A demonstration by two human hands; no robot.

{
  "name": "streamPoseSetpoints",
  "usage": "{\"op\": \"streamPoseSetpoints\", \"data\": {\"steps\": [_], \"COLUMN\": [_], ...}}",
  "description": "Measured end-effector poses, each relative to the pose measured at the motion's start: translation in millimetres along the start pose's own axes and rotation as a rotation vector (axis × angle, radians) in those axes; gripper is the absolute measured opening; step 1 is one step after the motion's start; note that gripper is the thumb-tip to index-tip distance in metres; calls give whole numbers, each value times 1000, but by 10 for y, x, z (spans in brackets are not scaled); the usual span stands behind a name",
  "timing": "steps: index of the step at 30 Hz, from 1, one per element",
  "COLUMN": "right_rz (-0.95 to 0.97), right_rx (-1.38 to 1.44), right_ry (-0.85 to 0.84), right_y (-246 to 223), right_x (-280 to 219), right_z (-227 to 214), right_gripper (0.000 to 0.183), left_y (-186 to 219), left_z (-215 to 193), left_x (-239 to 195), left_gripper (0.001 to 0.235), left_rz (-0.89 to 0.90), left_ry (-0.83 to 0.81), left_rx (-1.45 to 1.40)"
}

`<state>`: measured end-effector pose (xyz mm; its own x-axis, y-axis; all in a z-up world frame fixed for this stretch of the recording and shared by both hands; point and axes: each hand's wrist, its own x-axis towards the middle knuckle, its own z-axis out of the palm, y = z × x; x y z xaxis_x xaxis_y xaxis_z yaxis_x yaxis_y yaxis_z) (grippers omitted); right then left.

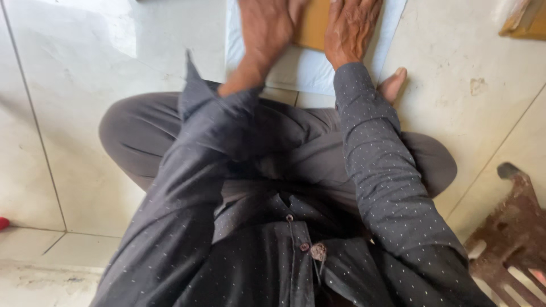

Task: The person sits on the floor and packs smart watches into small cardboard boxes. They open a smart watch box, remove the watch and strap, place them into a cardboard box, and seal it. The process is repeated for multiple watches.

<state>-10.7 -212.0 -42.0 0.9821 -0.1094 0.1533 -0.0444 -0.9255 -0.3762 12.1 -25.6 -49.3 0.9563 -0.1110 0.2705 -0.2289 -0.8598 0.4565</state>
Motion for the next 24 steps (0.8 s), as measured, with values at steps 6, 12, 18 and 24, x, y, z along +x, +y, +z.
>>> {"op": "streamPoseSetpoints", "data": {"steps": [6, 12, 18, 24], "right_rz": [-36, -2, -30, -254], "right_rx": [-6, -245, -278, -295], "right_ry": [5, -75, -286, -431], "right_y": [-14, -246, -580, -783], "right_x": [21, -46, -404, -428], "right_z": [-65, -150, -258, -335], "right_gripper": [53, 59, 72, 77], "left_y": [480, 424, 426, 17], "left_z": [-319, -699, -359, -369], "left_x": [-163, -204, -400, -288], "left_gripper": [74, 100, 84, 80], "left_rz": [357, 364, 248, 318], "left_ry": [-337, -580, -330, -212], "left_rx": [12, 26, 299, 183]}}
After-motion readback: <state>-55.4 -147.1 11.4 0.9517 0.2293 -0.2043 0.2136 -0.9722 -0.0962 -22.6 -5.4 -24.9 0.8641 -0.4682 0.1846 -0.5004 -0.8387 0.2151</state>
